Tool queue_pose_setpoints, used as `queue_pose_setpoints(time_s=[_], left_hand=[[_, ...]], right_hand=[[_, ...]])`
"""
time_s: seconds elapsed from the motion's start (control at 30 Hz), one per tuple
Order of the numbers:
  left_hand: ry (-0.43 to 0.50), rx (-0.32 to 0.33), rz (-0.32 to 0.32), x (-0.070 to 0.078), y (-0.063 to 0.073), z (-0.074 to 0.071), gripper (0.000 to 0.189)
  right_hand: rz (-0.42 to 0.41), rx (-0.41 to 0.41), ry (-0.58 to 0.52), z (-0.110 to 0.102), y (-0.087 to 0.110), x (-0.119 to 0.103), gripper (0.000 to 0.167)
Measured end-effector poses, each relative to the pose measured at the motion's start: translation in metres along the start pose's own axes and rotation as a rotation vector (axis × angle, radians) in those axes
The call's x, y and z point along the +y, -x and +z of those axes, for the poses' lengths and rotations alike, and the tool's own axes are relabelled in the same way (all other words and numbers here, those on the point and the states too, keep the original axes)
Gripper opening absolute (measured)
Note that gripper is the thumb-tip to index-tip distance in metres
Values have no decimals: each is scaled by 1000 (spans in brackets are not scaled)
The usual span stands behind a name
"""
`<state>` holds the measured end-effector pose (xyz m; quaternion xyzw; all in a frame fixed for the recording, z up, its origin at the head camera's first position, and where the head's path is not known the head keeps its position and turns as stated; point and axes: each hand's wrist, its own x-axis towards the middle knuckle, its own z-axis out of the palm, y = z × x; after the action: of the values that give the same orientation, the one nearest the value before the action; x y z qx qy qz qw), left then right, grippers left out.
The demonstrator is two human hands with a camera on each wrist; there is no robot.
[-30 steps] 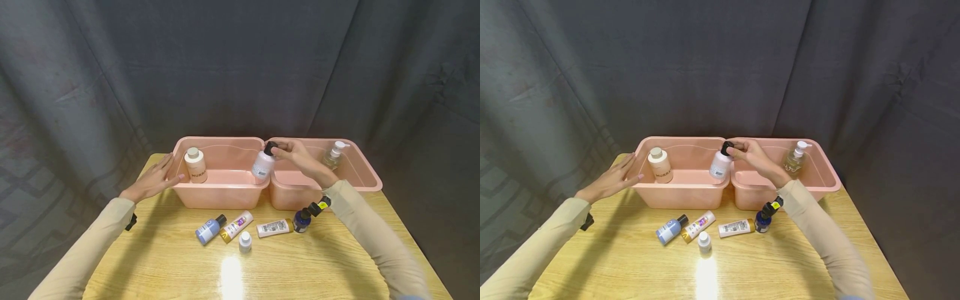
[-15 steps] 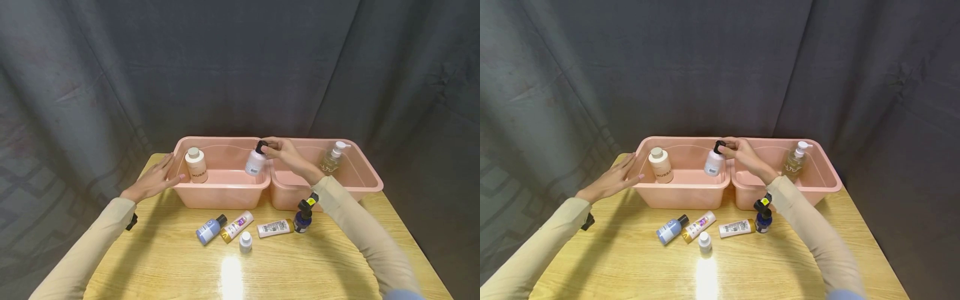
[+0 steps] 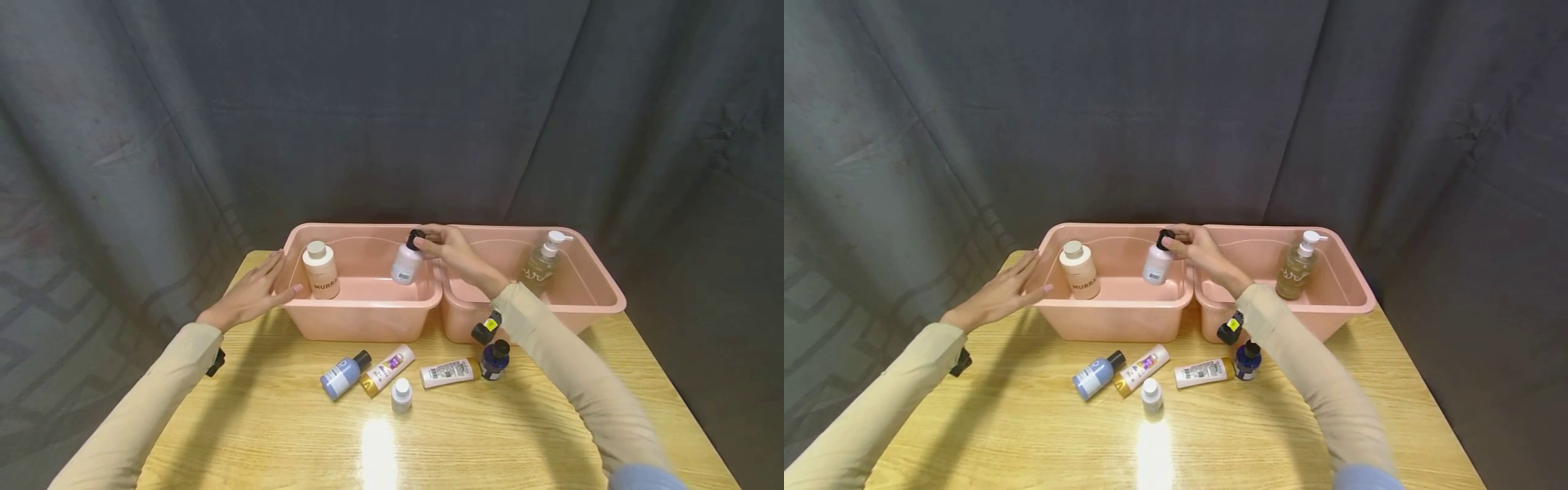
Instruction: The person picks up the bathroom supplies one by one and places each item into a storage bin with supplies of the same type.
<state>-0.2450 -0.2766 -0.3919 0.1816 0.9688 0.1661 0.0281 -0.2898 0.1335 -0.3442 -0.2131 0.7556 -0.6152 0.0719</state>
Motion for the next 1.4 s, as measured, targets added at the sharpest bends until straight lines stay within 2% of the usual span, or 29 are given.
queue_pose_setpoints(time_s=[0.4,1.13,1.4], left_hand=[[9,4,7,0,-1,2,91],[30,3,-1,-2,2,0,91],[38,0,4,-2,3,0,90]], right_hand=[[51,40,3,9,-14,9,40],[130,97,-111,25,-38,23,35],[161,128,-79,22,-43,29,38]])
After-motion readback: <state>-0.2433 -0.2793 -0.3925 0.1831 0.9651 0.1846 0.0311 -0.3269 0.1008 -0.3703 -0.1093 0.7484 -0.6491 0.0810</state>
